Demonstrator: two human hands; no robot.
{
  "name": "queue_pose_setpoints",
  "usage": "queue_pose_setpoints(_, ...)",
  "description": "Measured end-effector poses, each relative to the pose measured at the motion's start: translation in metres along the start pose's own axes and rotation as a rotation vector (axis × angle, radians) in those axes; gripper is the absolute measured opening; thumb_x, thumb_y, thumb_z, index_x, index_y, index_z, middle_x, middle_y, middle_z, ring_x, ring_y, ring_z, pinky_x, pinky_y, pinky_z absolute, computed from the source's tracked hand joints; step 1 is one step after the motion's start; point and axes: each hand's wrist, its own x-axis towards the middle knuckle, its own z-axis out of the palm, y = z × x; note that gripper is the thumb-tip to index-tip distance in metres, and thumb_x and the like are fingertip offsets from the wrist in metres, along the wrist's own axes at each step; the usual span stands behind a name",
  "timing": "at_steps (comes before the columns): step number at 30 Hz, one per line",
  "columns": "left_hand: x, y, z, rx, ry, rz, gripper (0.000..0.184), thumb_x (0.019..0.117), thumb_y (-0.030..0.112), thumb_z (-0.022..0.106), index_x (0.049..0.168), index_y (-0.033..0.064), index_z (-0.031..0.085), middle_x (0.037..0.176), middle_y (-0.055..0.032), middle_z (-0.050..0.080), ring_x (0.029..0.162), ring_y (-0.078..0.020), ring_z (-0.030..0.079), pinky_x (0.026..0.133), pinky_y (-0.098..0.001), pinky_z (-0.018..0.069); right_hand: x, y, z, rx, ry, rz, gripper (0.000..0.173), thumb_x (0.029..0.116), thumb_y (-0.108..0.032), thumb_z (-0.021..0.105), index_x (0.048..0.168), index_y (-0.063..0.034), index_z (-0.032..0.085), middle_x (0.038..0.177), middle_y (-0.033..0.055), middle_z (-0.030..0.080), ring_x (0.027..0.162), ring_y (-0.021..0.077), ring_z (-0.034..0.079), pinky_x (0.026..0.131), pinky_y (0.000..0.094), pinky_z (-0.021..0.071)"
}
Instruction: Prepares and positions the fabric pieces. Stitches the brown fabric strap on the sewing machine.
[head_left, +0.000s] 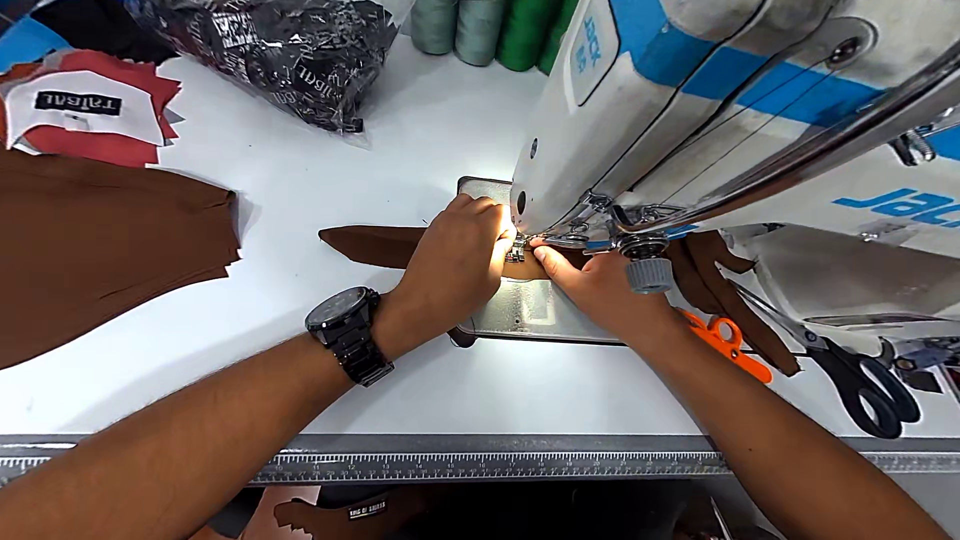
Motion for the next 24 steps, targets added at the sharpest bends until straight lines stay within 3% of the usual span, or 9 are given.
queue_pose_setpoints(10,-0.0011,0.0036,0.0016,0.003,0.006,-0.024,0.012,0.0964,0.011,0.061,0.086,0.0043,0.065,0.094,-0.0098,0.065,0.098,-0.0261,0.061,0.084,-0.0402,0.0491,0.0018,-0.0036,0.0001,0.047,-0.007,0.012,0.028,0.0897,-0.029,0.077,0.11,-0.0102,0.072,0.108,0.0035,0.072,0.108,0.0067,0.066,0.098,0.0302,0.0532)
queue_pose_setpoints(15,-0.0008,0.0044,0.0019,0.025,-0.002,-0.02,0.011,0.0963,0.008,0.059,0.09,0.002,0.066,0.1,-0.0126,0.067,0.102,-0.0284,0.062,0.087,-0.0415,0.0504,0.0016,-0.0042,0.0005,0.031,-0.008,0.03,0.029,0.09,-0.032,0.076,0.109,-0.011,0.072,0.107,0.0028,0.072,0.106,0.006,0.066,0.096,0.0298,0.053)
queue_pose_setpoints(24,-0.0004,0.0019,0.0036,0.017,0.0,-0.011,0.011,0.0961,0.008,0.058,0.093,0.0026,0.066,0.097,-0.0116,0.066,0.1,-0.0283,0.062,0.085,-0.0423,0.0499,0.0019,-0.0073,-0.0015,0.017,-0.006,-0.014,0.024,0.0907,-0.029,0.074,0.107,-0.0115,0.073,0.104,0.0014,0.073,0.104,0.0035,0.066,0.095,0.0265,0.053)
